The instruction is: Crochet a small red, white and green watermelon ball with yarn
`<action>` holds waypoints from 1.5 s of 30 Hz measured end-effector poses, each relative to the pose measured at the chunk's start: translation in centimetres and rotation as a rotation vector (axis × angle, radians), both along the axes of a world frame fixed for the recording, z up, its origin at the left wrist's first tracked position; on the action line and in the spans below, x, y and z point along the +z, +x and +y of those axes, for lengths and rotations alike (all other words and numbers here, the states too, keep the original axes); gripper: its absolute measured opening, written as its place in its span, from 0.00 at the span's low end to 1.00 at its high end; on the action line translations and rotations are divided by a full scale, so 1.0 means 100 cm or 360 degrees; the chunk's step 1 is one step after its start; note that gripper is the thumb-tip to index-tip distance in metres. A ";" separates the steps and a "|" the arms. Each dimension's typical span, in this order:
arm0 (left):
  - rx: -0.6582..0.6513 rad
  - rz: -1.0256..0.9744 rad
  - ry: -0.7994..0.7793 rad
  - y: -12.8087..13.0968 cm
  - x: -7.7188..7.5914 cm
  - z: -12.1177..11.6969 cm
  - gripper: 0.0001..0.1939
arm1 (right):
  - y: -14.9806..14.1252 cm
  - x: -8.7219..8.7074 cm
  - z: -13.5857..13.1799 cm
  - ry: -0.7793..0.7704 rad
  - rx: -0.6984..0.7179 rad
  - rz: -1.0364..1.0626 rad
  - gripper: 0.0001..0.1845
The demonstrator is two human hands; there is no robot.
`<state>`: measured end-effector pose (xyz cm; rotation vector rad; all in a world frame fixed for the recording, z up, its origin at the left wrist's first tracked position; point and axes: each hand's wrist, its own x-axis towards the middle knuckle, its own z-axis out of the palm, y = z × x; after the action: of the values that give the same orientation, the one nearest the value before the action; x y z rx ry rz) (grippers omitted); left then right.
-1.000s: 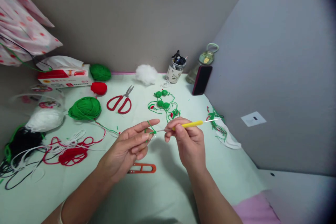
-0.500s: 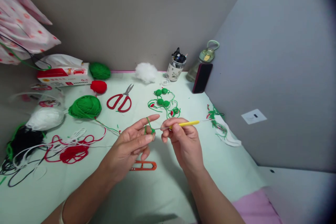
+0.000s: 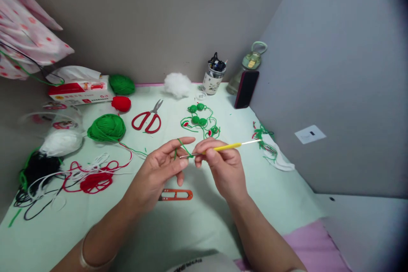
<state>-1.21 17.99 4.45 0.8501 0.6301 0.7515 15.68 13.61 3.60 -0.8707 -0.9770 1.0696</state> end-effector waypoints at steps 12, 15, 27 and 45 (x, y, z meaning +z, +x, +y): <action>0.0191 0.0095 -0.0009 0.003 0.004 -0.003 0.15 | 0.001 0.000 -0.010 0.0170 -0.0203 -0.0417 0.11; 0.0220 0.0049 -0.0034 0.004 0.004 -0.006 0.21 | -0.002 -0.002 -0.017 0.0491 -0.0412 -0.1246 0.13; 0.0165 0.0092 -0.0100 0.002 0.004 -0.003 0.20 | -0.001 0.000 -0.005 0.0060 -0.0173 -0.0213 0.12; -0.0001 -0.0060 -0.0377 0.002 0.001 0.004 0.11 | 0.010 0.002 -0.001 -0.0047 -0.0282 -0.0059 0.10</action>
<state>-1.03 18.42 4.59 0.6169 0.6703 0.6757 16.64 13.54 3.82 -0.9854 -0.8989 0.9217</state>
